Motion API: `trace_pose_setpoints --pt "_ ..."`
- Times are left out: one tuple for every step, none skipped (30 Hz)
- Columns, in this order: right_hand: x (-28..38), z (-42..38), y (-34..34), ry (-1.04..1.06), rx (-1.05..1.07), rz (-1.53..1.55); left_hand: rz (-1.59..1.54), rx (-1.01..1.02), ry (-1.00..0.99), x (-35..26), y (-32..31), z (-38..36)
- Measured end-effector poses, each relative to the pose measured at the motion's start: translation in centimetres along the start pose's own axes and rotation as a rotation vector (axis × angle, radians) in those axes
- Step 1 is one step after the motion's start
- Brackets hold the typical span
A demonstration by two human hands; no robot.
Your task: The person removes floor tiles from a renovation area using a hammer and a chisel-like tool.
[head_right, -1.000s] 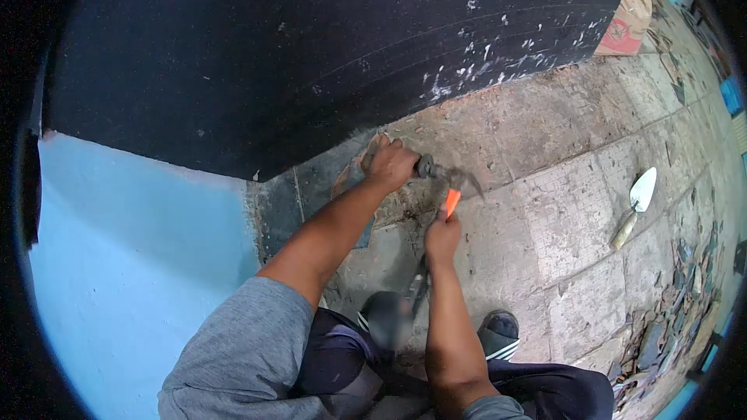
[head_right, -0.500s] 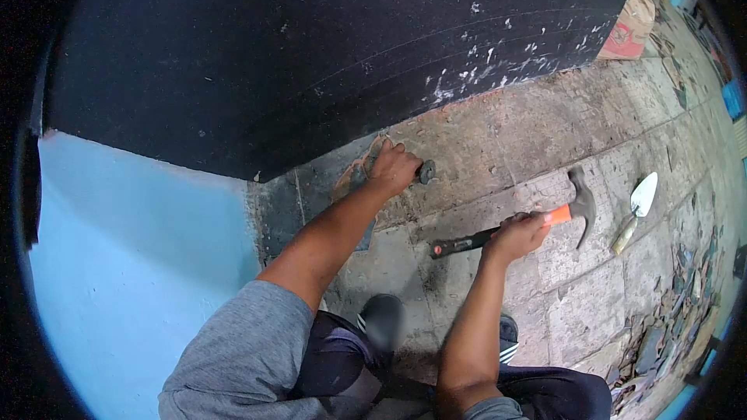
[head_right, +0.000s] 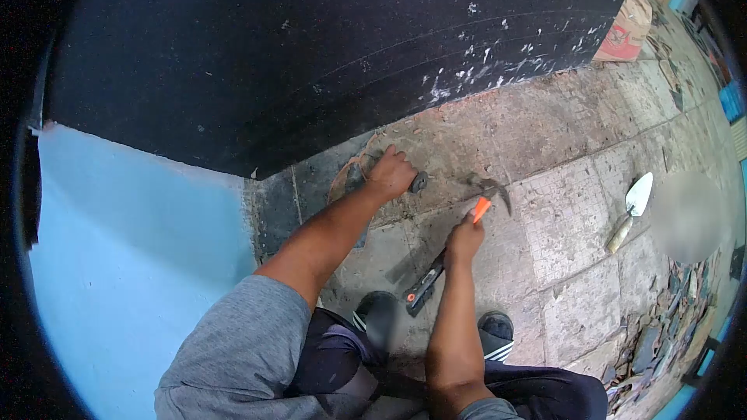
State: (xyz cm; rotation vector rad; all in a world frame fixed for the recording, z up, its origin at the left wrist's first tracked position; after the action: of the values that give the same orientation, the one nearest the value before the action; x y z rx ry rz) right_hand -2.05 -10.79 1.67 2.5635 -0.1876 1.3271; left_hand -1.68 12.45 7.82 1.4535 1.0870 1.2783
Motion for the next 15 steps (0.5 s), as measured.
trace_pose_setpoints --pt "1.7 0.0 0.4 -0.016 -0.011 0.032 0.008 0.024 -0.036 -0.4 -0.4 -0.2" --pt "2.7 0.0 0.9 -0.034 -0.023 0.065 -0.014 0.060 -0.055 -0.7 -0.9 -0.6" --pt "3.5 0.5 1.4 0.000 -0.041 0.077 -0.034 0.096 -0.075 -1.0 -1.2 -1.1" --pt "4.0 0.9 1.7 0.012 -0.044 0.083 -0.053 0.131 -0.095 -1.0 -1.5 -1.4" --pt "4.5 1.2 2.1 0.022 -0.047 0.087 -0.071 0.096 -0.122 -0.7 -1.4 -1.7" --pt "4.7 1.8 2.5 0.030 -0.050 0.090 -0.089 0.062 -0.149 -0.2 -0.1 -2.4" --pt "4.3 2.8 3.0 0.061 -0.038 0.082 -0.108 0.030 -0.177 0.2 0.6 -3.1" --pt "3.6 3.9 3.7 0.033 -0.041 0.058 -0.134 -0.049 -0.157 0.6 0.7 -3.6" --pt "3.7 4.3 4.2 0.005 -0.043 0.036 -0.158 -0.128 -0.138 1.2 0.6 -4.2" --pt "3.7 4.5 4.6 -0.022 -0.044 0.014 -0.182 -0.208 -0.117 1.6 0.6 -4.6" --pt "3.5 4.5 4.6 -0.046 -0.041 -0.012 -0.256 -0.256 -0.055 2.0 0.3 -4.9" --pt "3.4 4.3 4.6 -0.052 -0.045 -0.022 -0.331 -0.305 0.008 2.3 0.5 -5.0" --pt "3.2 4.1 4.7 -0.058 -0.049 -0.034 -0.406 -0.354 0.072 2.6 0.6 -5.2" --pt "2.8 3.8 4.9 -0.066 -0.056 -0.047 -0.455 -0.365 0.126 3.1 0.4 -4.9" --pt "2.3 3.8 4.6 -0.073 -0.044 -0.036 -0.504 -0.376 0.180 4.1 1.1 -4.1"
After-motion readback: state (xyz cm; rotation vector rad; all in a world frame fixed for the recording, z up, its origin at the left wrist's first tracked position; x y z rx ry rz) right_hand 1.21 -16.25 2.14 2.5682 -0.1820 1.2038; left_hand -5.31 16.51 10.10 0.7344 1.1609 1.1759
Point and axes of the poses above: each hand's wrist, its own z-axis towards the middle knuckle, its own y-axis out of the back of the hand, x = y × z, the point moved 6 cm from there along z, towards the middle knuckle, and after that the axes turned 14 degrees about -x, right-handed, at the moved point
